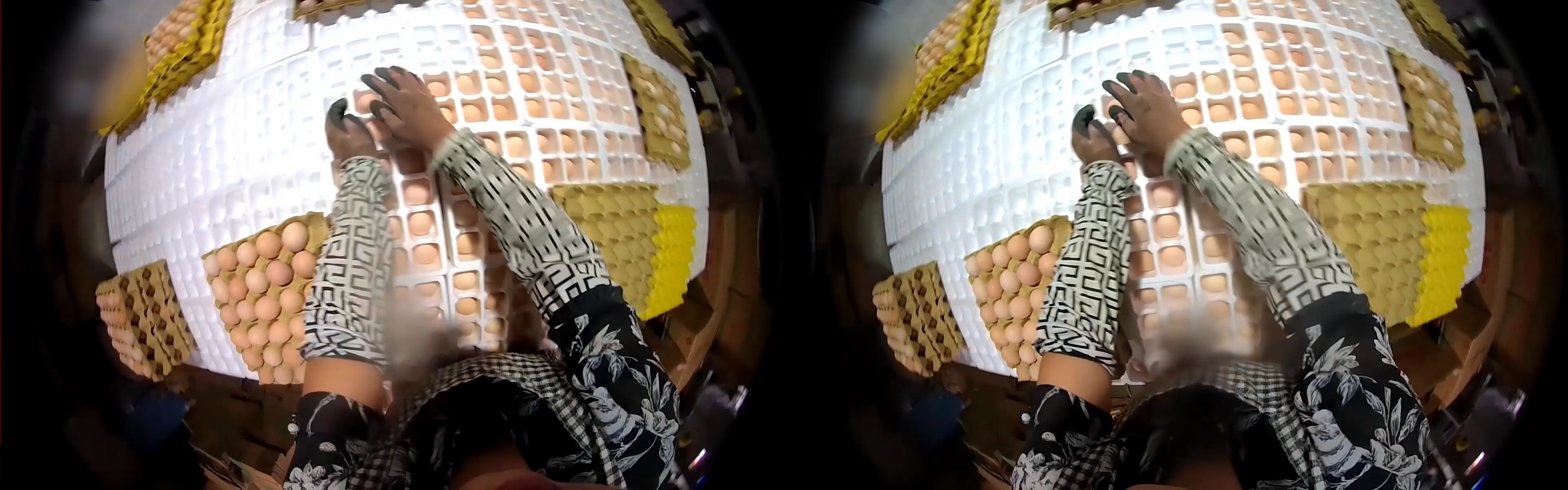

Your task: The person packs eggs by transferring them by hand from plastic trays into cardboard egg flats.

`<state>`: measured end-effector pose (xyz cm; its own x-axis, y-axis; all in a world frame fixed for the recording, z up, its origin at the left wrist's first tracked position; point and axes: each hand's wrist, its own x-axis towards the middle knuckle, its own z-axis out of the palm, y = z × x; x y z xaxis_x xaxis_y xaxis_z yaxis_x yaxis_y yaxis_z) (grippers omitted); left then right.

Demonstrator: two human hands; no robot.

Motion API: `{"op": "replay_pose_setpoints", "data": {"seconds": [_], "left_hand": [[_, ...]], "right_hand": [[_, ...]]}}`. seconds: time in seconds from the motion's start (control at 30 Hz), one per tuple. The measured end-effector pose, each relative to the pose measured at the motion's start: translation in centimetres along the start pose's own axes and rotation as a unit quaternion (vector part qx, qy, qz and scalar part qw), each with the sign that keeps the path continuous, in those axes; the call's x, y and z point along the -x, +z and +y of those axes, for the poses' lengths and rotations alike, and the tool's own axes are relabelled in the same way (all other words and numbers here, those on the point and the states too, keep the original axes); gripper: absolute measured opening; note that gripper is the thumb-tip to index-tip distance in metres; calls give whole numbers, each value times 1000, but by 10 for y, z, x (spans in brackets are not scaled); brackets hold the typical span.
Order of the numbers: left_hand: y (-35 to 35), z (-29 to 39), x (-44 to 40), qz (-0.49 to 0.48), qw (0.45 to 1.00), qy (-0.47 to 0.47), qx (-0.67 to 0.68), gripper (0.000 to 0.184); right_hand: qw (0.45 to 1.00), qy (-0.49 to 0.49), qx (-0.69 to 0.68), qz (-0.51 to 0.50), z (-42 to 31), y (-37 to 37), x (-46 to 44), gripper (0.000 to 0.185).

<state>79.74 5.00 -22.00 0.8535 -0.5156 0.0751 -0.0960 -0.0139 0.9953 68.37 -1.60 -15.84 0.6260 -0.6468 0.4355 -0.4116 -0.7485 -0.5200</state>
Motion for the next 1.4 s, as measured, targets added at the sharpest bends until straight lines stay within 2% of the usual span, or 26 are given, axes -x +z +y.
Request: {"op": "replay_pose_setpoints", "data": {"seconds": [0.03,0.1,0.13,0.17,0.2,0.27,0.33,0.4,0.47,0.53,0.57,0.6,0.67,0.7,0.73,0.8,0.9,1.0,1.07,1.1,1.13,1.2,1.27,1.3,1.33,1.4], "left_hand": [[-7,-18,-6,-55,991,106,-61,29],[-7,-38,-16,-63,982,140,-110,26],[-2,-36,-12,-56,992,110,-39,26],[2,18,15,-56,991,76,-93,27],[4,15,23,-18,962,190,-194,22],[17,59,65,-53,969,204,-125,26],[15,91,118,-275,958,9,-77,31],[24,101,180,-386,906,120,-123,28],[32,111,222,-472,834,260,-121,35],[24,108,269,-513,814,235,-136,38],[19,123,284,-514,793,298,-132,41],[10,137,300,-517,767,357,-133,44],[3,132,333,-537,823,61,-176,49],[1,147,346,-552,812,-6,-188,55],[-2,132,363,-532,827,21,-180,58],[-11,65,384,-525,840,-132,-47,61],[11,140,414,-487,846,-174,-130,64],[20,134,426,-443,872,-148,-150,56],[25,146,427,-453,869,-166,-108,49],[24,145,421,-493,845,-91,-189,51],[23,131,421,-482,842,-157,-186,46],[34,159,421,-460,841,-201,-204,38],[40,189,426,-431,844,-217,-234,47],[44,219,434,-399,869,-208,-204,51],[45,206,435,-400,877,-183,-195,46],[44,167,431,-413,882,-118,-194,34]], "right_hand": [[998,21,-53,16,-10,-45,16,43],[994,66,-78,29,-15,-159,65,45],[994,94,-52,26,-9,-214,103,47],[986,163,19,21,0,-264,148,51],[969,230,91,18,-6,-312,191,54],[936,282,208,-44,-25,-367,242,67],[873,312,274,-255,-53,-406,306,82],[793,280,350,-412,-74,-399,367,89],[873,251,330,-258,-50,-350,422,74],[894,257,324,-173,-35,-337,444,56],[895,284,319,-130,-40,-344,433,40],[903,267,325,-91,-43,-364,428,39],[917,229,327,-14,-41,-404,414,37],[914,187,358,20,-31,-429,420,37],[910,190,368,37,-26,-457,427,38],[872,212,439,38,-3,-507,454,44],[861,268,433,7,73,-549,527,59],[840,347,367,-198,131,-545,575,70],[836,368,335,-233,119,-554,553,69],[832,369,327,-256,106,-562,533,68],[827,371,319,-278,95,-566,521,67],[869,286,355,-195,84,-561,507,64],[944,266,194,-24,81,-541,477,59],[959,268,67,68,72,-520,454,54],[939,319,-96,79,71,-494,439,49],[952,299,22,63,100,-425,419,44]]}}
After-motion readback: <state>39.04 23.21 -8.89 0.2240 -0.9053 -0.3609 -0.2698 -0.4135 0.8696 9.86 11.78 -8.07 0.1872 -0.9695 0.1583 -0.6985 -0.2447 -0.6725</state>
